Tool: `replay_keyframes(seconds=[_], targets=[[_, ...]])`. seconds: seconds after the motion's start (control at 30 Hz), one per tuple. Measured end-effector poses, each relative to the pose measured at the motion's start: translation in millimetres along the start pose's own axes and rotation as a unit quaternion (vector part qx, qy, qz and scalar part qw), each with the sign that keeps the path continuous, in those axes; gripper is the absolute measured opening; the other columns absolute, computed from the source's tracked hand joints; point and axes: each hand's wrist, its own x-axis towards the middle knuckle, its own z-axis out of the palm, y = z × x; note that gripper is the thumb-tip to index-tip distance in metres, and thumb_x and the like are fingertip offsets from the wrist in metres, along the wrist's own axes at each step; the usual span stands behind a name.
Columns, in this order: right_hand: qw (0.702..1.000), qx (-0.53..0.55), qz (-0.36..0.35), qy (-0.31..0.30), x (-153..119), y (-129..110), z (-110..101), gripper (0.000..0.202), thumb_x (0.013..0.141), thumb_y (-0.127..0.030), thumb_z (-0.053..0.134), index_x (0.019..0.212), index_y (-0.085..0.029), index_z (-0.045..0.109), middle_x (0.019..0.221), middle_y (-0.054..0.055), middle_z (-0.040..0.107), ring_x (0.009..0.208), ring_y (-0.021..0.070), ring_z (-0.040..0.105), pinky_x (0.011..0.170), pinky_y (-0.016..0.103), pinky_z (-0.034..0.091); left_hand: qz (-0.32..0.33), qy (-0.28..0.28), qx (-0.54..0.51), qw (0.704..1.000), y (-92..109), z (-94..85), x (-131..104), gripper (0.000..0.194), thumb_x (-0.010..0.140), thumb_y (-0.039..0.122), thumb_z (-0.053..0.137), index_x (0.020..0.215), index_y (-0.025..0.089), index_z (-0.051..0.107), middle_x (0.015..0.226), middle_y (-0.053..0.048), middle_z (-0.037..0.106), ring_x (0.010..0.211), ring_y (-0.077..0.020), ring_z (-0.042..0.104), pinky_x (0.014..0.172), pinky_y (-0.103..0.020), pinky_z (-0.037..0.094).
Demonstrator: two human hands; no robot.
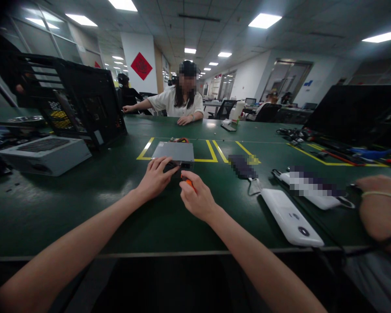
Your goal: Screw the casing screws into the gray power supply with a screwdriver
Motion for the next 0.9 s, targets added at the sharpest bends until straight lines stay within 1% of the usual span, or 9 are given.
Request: replay_keyframes(seconds=[0.1,0.17,0.27,0.4,0.5,0.57,0.67,0.8,0.9], targets=[[0.999,-0.011,-0.015,-0.026,-1.5,1.0,0.3,0.035,0.079,-0.006,0.05,0.108,-0.025,0.044,0.11,0.009,0.05,0.109,0.0219,0.049,0.083,0.04,0.052,0.0,-0.001,0.003,1.0,-0.1,0.1,0.0,0.044,0.081,0.015,0.048,0.124,0.027,0.053,0.133,-0.011,0.041,0.126,-0.0288,0.032,0.103,-0.048,0.028],[1.0,0.005,-0.019,-0.022,-2.0,1.4,0.3,0.038,0.079,-0.004,0.048,0.111,-0.024,0.042,0.114,0.01,0.049,0.11,0.0209,0.05,0.083,0.038,0.053,-0.001,-0.001,0.006,1.0,-0.2,0.2,0.0,0.044,0.082,0.015,0.048,0.124,0.027,0.053,0.133,-0.011,0.041,0.125,-0.0285,0.032,0.103,-0.048,0.028],[1.0,0.011,-0.011,-0.012,-1.8,1.7,0.7,0.038,0.079,-0.005,0.049,0.112,-0.023,0.04,0.115,0.011,0.049,0.111,0.0216,0.049,0.085,0.039,0.052,-0.001,0.0,0.006,1.0,-0.1,0.5,0.1,0.044,0.082,0.015,0.048,0.124,0.027,0.053,0.133,-0.011,0.041,0.125,-0.0287,0.032,0.103,-0.048,0.028],[0.999,-0.009,-0.033,-0.031,-0.7,0.9,1.0,0.034,0.08,-0.006,0.05,0.109,-0.024,0.043,0.112,0.009,0.051,0.109,0.0214,0.05,0.083,0.038,0.052,-0.001,-0.002,0.001,1.0,0.2,0.5,0.5,0.044,0.081,0.015,0.048,0.123,0.026,0.053,0.133,-0.012,0.041,0.125,-0.0293,0.033,0.103,-0.048,0.028],[1.0,0.011,-0.011,-0.009,0.3,-0.1,0.6,0.038,0.081,-0.005,0.047,0.113,-0.023,0.039,0.114,0.011,0.049,0.108,0.02,0.051,0.082,0.036,0.053,-0.003,-0.001,-0.001,1.0,0.4,0.6,0.7,0.044,0.082,0.015,0.048,0.124,0.027,0.053,0.133,-0.012,0.042,0.125,-0.0289,0.033,0.103,-0.048,0.028],[1.0,-0.003,-0.001,0.0,0.8,-0.3,-0.3,0.035,0.08,-0.008,0.05,0.11,-0.023,0.041,0.111,0.01,0.05,0.105,0.0205,0.052,0.081,0.037,0.053,-0.004,-0.001,0.0,1.0,0.5,0.6,0.7,0.044,0.082,0.015,0.048,0.124,0.026,0.053,0.132,-0.012,0.042,0.125,-0.029,0.033,0.103,-0.048,0.027],[0.999,-0.035,-0.02,-0.012,0.7,0.0,-1.7,0.03,0.08,-0.01,0.053,0.105,-0.025,0.045,0.107,0.008,0.051,0.102,0.0206,0.052,0.079,0.037,0.053,0.0,-0.003,0.0,1.0,0.3,0.2,0.7,0.044,0.081,0.015,0.048,0.124,0.025,0.052,0.132,-0.013,0.041,0.125,-0.0295,0.033,0.103,-0.048,0.028],[1.0,-0.008,-0.016,-0.006,0.1,0.4,-1.9,0.036,0.079,-0.005,0.049,0.111,-0.022,0.042,0.113,0.011,0.048,0.107,0.02,0.05,0.082,0.036,0.052,0.0,-0.003,-0.007,1.0,-0.1,-0.2,0.6,0.044,0.082,0.015,0.048,0.124,0.026,0.052,0.133,-0.013,0.041,0.125,-0.0293,0.033,0.103,-0.048,0.027],[1.0,-0.012,-0.018,-0.021,-0.4,1.0,-1.4,0.033,0.08,-0.007,0.05,0.108,-0.024,0.044,0.113,0.009,0.049,0.108,0.0201,0.051,0.083,0.036,0.052,-0.002,-0.001,-0.012,1.0,0.0,0.0,0.7,0.044,0.081,0.015,0.049,0.124,0.026,0.053,0.133,-0.012,0.041,0.125,-0.0292,0.032,0.103,-0.049,0.027]])
